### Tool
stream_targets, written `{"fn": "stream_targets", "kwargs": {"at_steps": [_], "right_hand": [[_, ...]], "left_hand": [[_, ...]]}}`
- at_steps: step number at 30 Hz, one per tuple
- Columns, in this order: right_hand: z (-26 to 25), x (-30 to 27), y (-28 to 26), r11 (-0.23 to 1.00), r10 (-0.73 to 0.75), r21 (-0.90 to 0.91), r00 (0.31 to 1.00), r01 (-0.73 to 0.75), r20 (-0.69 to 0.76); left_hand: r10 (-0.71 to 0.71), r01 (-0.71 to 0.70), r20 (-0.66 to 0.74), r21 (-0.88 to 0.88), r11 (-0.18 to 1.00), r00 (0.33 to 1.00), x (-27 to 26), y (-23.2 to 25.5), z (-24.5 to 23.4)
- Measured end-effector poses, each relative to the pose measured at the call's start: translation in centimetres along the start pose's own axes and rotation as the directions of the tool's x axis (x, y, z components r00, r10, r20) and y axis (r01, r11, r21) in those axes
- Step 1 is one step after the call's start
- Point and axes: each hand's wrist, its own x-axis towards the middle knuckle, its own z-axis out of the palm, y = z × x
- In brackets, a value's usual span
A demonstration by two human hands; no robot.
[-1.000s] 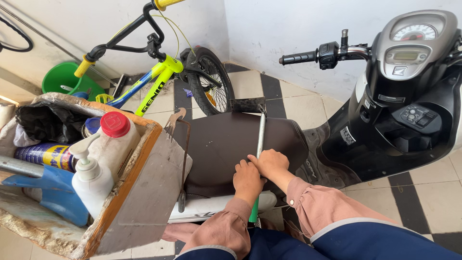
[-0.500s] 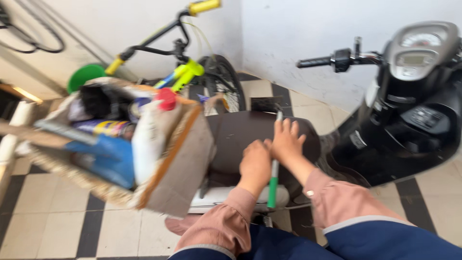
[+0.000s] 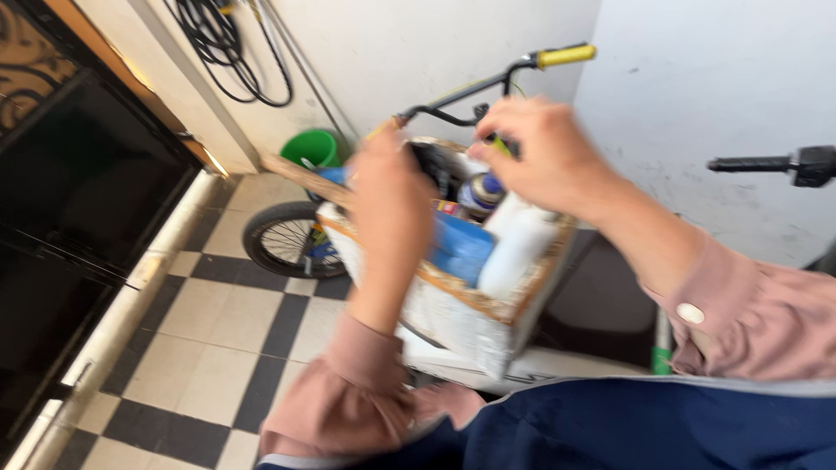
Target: The person organizes various tools and items in a styrofoam box placed on a scooter seat, picking up items including spray cans, cloths, and small components to arrange them inside the container.
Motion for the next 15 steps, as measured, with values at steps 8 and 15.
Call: {"fn": "stream_targets", "kwargs": {"at_steps": [8,15], "right_hand": [[17.0,7.2,-6.3,0.978,0.194,0.007,0.927,-0.207,0.322],[24.2,7.9,-8.9,0.890,0.345,-0.391,0.909,-0.237,0.235]], "left_hand": [[-0.263,0.261,-0.006,0.125,0.957,0.965,-0.5,-21.1,-2.1],[-0.649,0.758,0.401,-0.241,0.606,0.646,-0.3,-24.5,0.5]]}}
